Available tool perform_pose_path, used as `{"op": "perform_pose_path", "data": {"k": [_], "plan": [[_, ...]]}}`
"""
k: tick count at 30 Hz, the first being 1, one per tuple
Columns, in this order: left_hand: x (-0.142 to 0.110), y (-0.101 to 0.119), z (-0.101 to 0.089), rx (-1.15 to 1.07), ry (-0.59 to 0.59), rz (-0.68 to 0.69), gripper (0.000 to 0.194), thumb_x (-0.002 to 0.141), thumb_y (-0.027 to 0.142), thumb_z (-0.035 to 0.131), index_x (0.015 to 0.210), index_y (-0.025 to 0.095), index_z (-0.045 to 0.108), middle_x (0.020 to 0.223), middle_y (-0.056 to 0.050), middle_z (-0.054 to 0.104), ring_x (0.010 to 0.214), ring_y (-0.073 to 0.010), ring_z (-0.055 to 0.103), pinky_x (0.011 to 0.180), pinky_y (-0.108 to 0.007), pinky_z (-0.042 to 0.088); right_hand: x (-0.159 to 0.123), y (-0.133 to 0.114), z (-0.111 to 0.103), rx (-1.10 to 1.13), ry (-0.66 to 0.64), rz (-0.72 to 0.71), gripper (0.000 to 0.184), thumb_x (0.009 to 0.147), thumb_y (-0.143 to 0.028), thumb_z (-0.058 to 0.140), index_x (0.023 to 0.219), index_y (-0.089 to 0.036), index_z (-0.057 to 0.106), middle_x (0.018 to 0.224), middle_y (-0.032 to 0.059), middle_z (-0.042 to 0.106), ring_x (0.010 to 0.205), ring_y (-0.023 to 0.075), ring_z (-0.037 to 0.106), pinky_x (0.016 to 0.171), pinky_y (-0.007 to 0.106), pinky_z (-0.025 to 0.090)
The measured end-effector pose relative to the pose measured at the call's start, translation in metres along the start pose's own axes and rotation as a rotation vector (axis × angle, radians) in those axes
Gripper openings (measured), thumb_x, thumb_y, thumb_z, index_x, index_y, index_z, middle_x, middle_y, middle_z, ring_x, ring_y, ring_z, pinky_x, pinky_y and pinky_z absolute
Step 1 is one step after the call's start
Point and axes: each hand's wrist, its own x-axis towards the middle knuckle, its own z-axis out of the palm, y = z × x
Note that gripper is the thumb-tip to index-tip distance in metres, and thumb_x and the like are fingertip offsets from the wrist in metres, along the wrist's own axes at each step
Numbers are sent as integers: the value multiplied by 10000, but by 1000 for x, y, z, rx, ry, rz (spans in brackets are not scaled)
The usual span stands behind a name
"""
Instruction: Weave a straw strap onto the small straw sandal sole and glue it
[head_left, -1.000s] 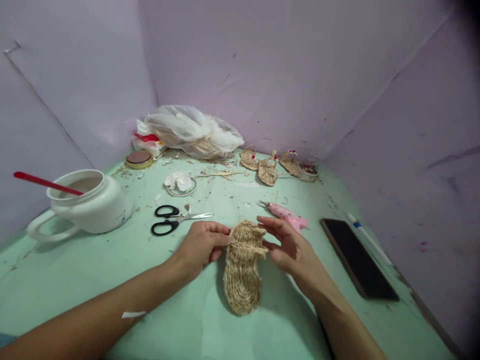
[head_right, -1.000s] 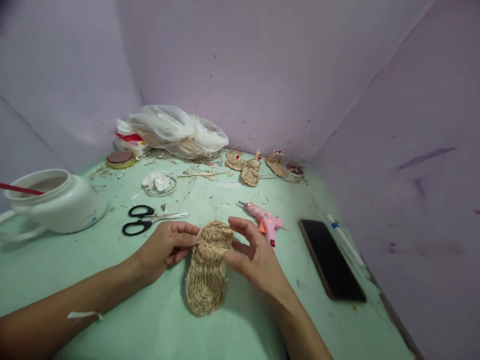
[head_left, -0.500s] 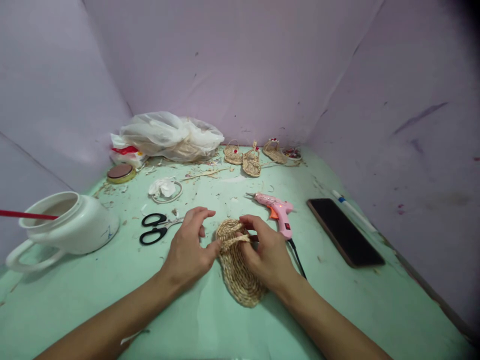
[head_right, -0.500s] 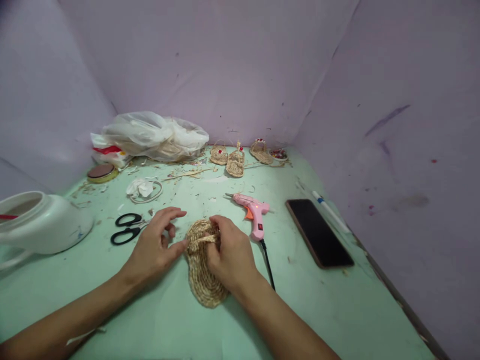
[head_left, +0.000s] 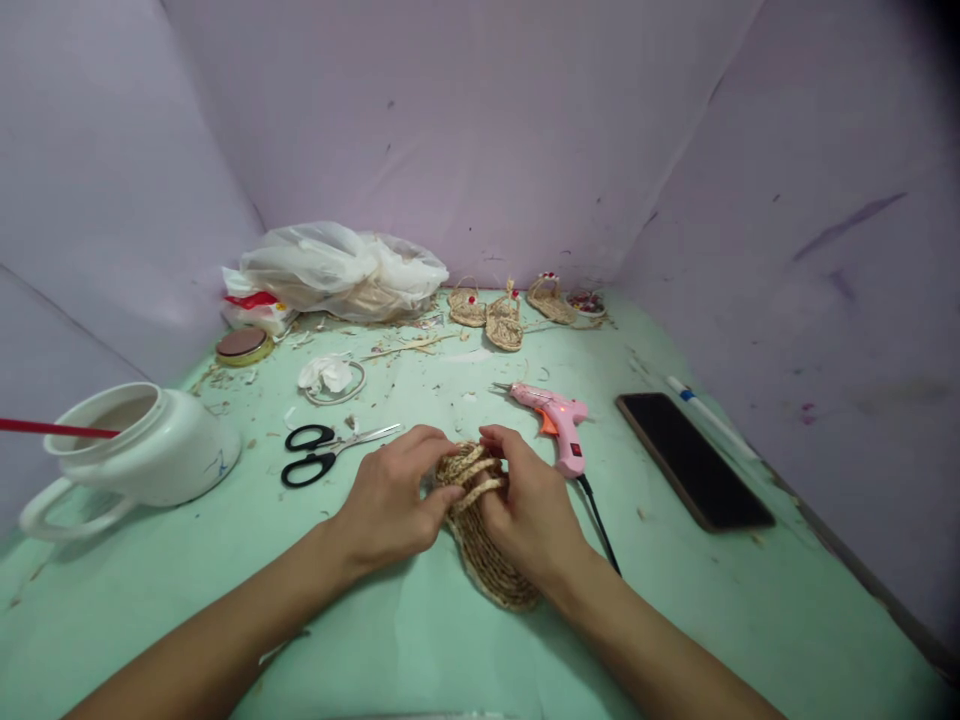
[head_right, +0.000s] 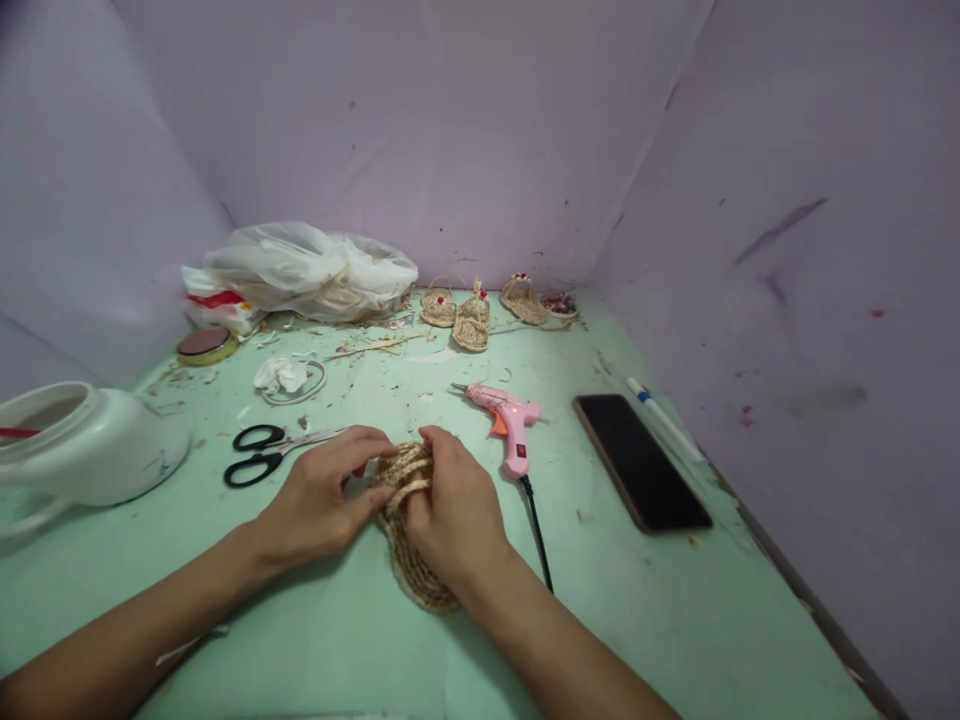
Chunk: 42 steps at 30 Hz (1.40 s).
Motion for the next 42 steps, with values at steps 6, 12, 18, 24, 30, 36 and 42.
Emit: {"op": "perform_pose_path", "data": {"k": [6,12,18,24,30,36,42], "plan": [[4,-2,-2,-31,11,-149,143,727,166,533,820,169,643,733,-22,606,615,-128,493,592,-242,381,7,3,-19,111,-70,-142,418,676,-266,669,1071,-223,540,1087,85,604,1039,254,530,883,428,429],[7,0,-2,-263,-1,-256,136,701,163,556,796,153,653,696,-15,606,599,-118,497,576,-230,390,13,9,-21,252,34,-167,25,751,-214,620,772,-228,624,880,42,669,879,205,605,817,393,462],[10,2,-4,-343,-17,-335,116,663,151,576,756,130,642,639,-2,595,589,-111,488,568,-223,389,13,7,-17,190,37,-311,75,706,-257,677,773,-230,657,926,61,661,885,215,602,782,388,471],[11,3,-6,-392,-46,-329,72,666,145,567,707,131,624,634,4,591,607,-110,495,587,-223,390,15,6,-10,149,60,-252,18,757,-202,603,749,-215,611,904,59,656,866,196,608,792,363,474],[11,-1,-8,-443,-96,-309,109,672,130,535,741,121,620,685,-13,603,651,-120,506,616,-234,400,13,9,-5,160,44,-175,25,784,-199,578,806,-211,579,877,52,650,805,181,600,723,336,494],[9,-3,-12,-471,-137,-273,183,715,206,510,812,117,637,702,-19,601,638,-122,492,590,-240,389,12,10,-3,190,70,-227,92,789,-158,568,860,-205,604,868,44,639,806,167,593,722,327,509],[11,0,-5,-295,-78,-279,155,701,214,564,783,114,650,660,-7,591,591,-107,458,554,-230,360,12,10,-2,256,79,-175,66,773,-149,580,821,-190,602,838,41,636,754,148,597,671,300,534]]}}
